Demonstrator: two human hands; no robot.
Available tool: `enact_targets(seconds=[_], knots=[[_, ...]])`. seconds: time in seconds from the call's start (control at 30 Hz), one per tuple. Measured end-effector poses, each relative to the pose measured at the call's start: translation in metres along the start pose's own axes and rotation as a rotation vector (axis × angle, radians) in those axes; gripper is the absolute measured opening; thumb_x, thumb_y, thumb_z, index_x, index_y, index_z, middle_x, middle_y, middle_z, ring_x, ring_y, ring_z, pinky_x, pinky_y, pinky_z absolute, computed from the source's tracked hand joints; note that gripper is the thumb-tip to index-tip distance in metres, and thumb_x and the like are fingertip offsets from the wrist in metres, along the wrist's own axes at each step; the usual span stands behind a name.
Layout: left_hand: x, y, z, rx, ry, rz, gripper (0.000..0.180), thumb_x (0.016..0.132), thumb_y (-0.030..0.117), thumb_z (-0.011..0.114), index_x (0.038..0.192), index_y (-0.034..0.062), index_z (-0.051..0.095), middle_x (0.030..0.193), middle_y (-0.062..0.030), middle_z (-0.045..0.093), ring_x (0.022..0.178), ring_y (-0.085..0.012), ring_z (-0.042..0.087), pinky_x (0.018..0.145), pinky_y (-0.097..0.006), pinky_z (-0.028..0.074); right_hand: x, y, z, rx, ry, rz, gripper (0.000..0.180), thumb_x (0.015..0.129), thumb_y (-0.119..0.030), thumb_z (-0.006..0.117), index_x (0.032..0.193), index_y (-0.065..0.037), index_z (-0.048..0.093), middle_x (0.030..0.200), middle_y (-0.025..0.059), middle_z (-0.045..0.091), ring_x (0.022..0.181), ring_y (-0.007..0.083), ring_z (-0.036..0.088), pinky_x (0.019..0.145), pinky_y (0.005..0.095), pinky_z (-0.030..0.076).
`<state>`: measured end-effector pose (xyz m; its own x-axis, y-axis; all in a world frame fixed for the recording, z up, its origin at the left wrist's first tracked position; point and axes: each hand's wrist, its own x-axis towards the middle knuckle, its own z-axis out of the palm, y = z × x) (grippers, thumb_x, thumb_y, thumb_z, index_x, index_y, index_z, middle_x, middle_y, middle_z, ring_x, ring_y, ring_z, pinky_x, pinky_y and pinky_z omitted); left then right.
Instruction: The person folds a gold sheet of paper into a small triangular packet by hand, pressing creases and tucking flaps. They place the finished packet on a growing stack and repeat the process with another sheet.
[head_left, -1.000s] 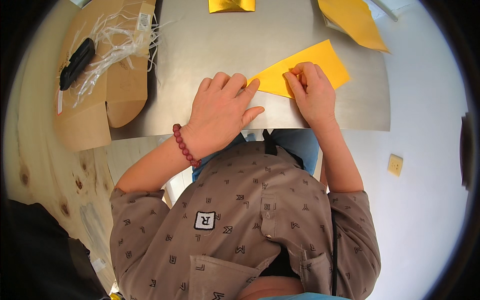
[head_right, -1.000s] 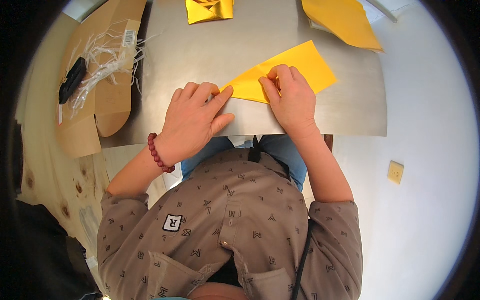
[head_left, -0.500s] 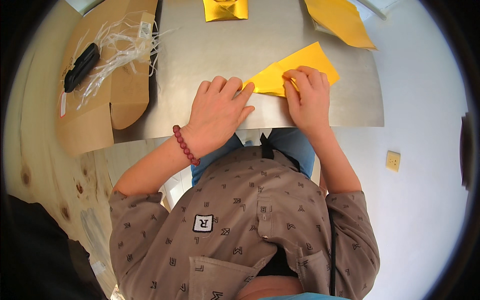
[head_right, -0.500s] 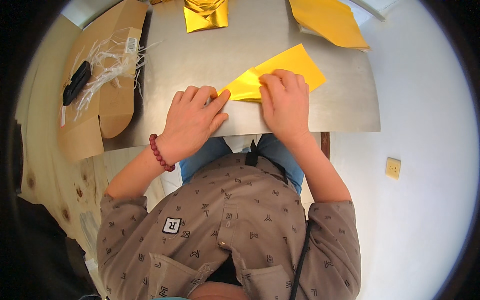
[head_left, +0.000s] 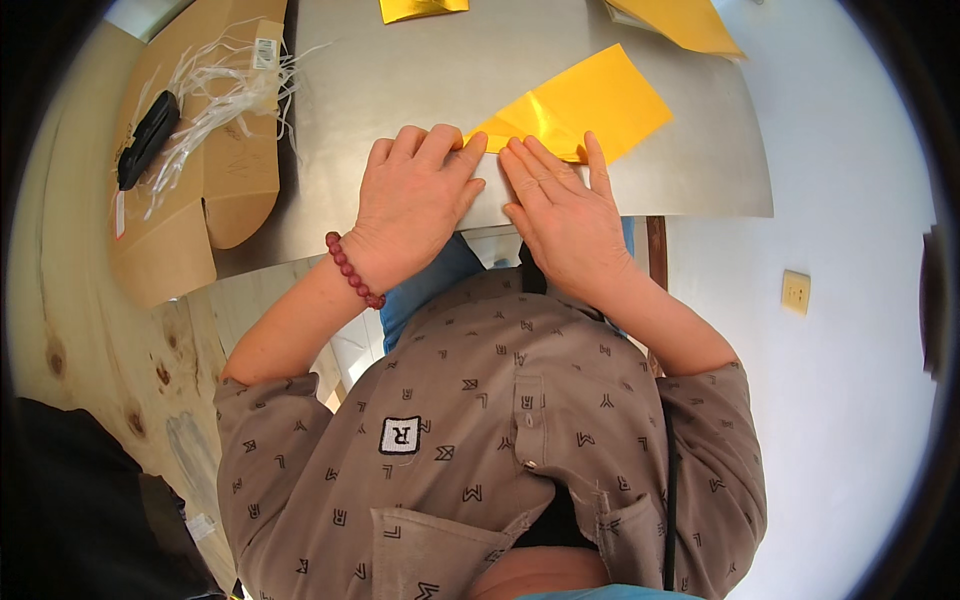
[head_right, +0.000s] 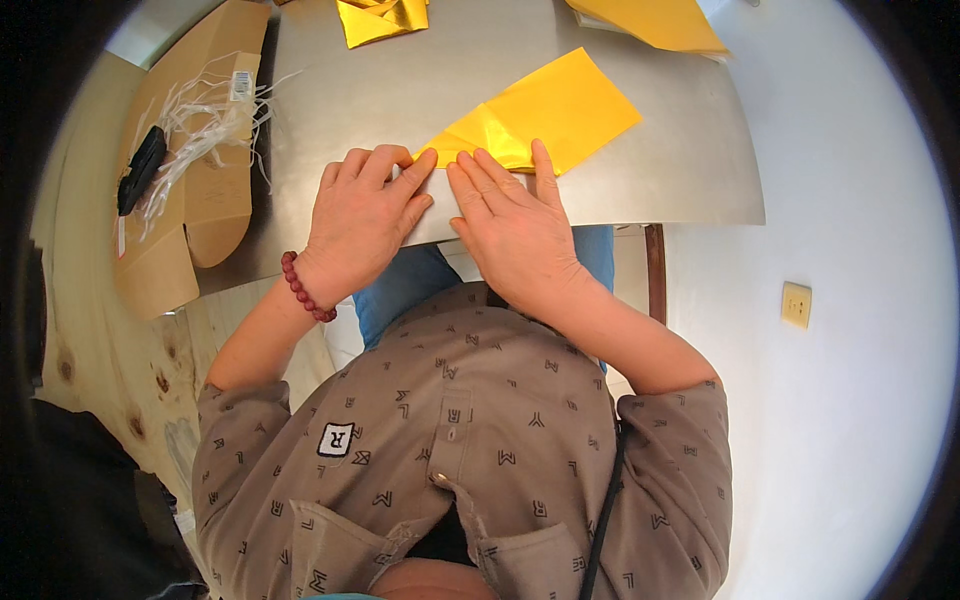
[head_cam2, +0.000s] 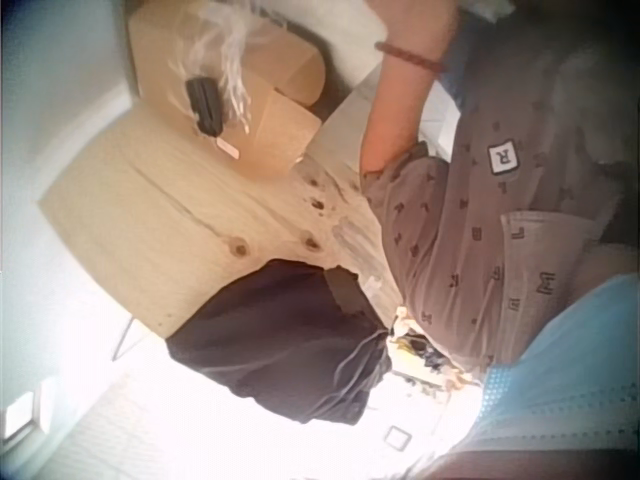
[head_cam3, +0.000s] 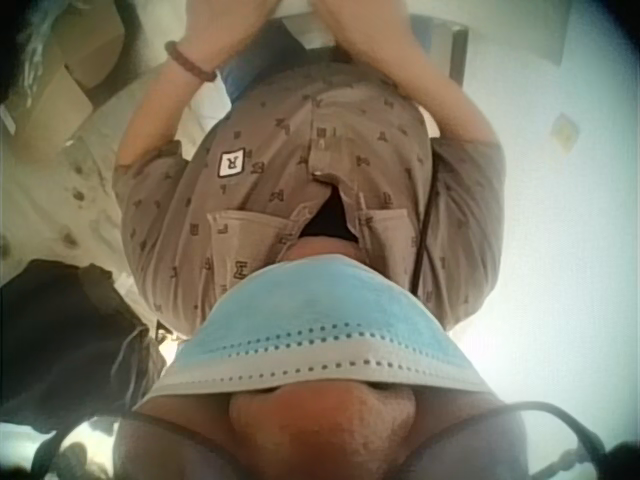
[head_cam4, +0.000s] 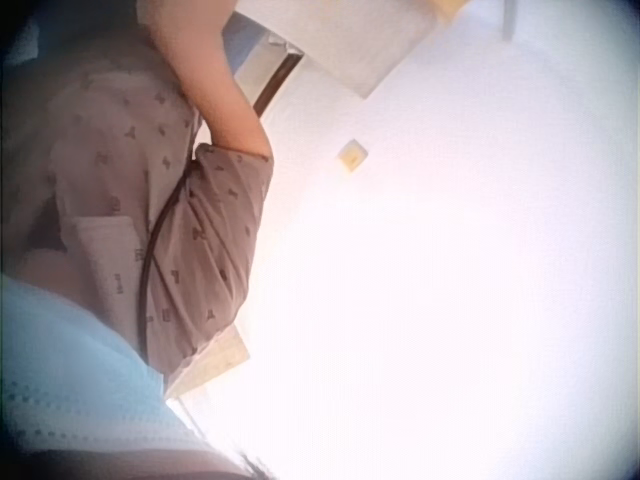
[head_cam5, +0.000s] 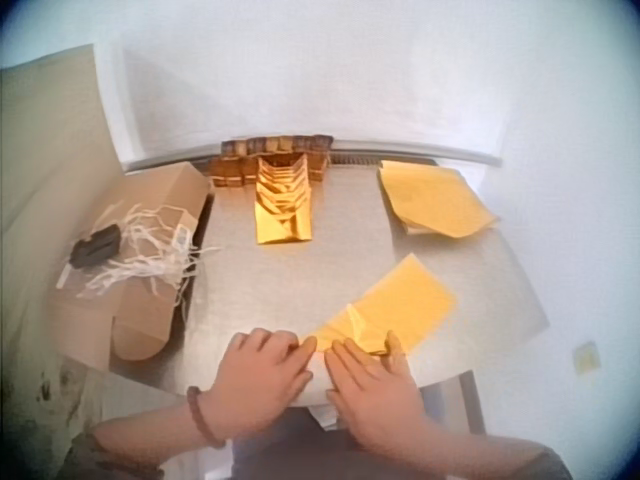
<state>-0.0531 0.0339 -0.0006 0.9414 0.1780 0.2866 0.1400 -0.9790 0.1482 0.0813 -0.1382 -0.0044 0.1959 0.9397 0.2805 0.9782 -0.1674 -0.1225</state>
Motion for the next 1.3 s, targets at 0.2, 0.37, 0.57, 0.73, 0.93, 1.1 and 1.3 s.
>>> enact_targets(seconds=[0.2,0.37,0.57,0.73,0.93,1.1,1.3], knots=[[-0.001,-0.002,0.000,0.002,0.024,0.013,0.041,0.092,0.026,0.071,0.130,0.0118,0.066,0.113,-0.0015,0.057,0.103,-0.0223,0.054,0.088,-0.038,0.044,-0.021,0.013,-0.015,-0.017,-0.031,0.058,0.047,0.097,-0.021,0.067,0.141,-0.006,0.059,0.140,0.0089,0.065,0.137,0.0209,0.056,0.124,0.0576,0.023],[-0.002,-0.002,0.003,-0.003,0.024,0.004,0.041,0.092,0.027,0.071,0.130,0.0125,0.066,0.113,-0.0015,0.057,0.103,-0.0228,0.054,0.088,-0.039,0.045,-0.039,0.025,-0.026,-0.081,-0.058,0.113,0.046,0.098,-0.020,0.064,0.142,-0.007,0.058,0.140,0.0081,0.065,0.137,0.0203,0.056,0.124,0.0538,0.025],[0.000,0.000,0.002,-0.016,0.050,0.022,0.041,0.090,0.027,0.072,0.127,0.0100,0.068,0.110,-0.0033,0.057,0.102,-0.0242,0.055,0.088,-0.039,0.046,-0.040,0.028,-0.028,-0.042,-0.061,0.144,0.043,0.099,-0.020,0.063,0.140,-0.008,0.059,0.138,0.0068,0.066,0.135,0.0213,0.057,0.123,0.0537,0.027],[0.000,0.016,-0.007,-0.054,-0.027,0.056,0.041,0.088,0.028,0.074,0.123,0.0079,0.068,0.111,-0.0069,0.059,0.103,-0.0274,0.056,0.087,-0.041,0.046,-0.028,0.055,-0.039,-0.135,-0.076,0.080,0.036,0.099,-0.020,0.062,0.132,-0.009,0.064,0.132,0.0048,0.070,0.129,0.0238,0.060,0.122,0.0548,0.029],[0.007,0.057,0.006,-0.168,0.034,0.272,0.049,0.088,0.029,0.075,0.126,0.0009,0.065,0.131,-0.0143,0.060,0.125,-0.0314,0.054,0.104,-0.046,0.044,-0.003,0.103,-0.038,-0.154,-0.022,-0.041,0.031,0.096,-0.016,0.060,0.125,-0.009,0.069,0.125,0.0050,0.073,0.124,0.0278,0.060,0.115,0.0498,0.037],[0.041,0.093,0.040,-0.247,0.004,0.284,0.056,0.087,0.031,0.074,0.128,-0.0057,0.062,0.133,-0.0168,0.059,0.127,-0.0338,0.050,0.110,-0.044,0.039,0.018,0.126,-0.036,-0.013,-0.090,0.029,0.029,0.093,-0.009,0.057,0.119,-0.007,0.070,0.113,0.0062,0.075,0.111,0.0320,0.063,0.095,0.0438,0.049],[0.090,0.161,0.068,-0.269,-0.001,0.296,0.052,0.094,0.034,0.065,0.128,-0.0050,0.065,0.133,-0.0198,0.060,0.128,-0.0375,0.048,0.115,-0.049,0.032,0.039,0.126,-0.035,0.238,-0.124,0.171,0.023,0.092,-0.005,0.053,0.106,-0.004,0.071,0.094,0.0139,0.074,0.100,0.0375,0.064,0.084,0.0448,0.053]])
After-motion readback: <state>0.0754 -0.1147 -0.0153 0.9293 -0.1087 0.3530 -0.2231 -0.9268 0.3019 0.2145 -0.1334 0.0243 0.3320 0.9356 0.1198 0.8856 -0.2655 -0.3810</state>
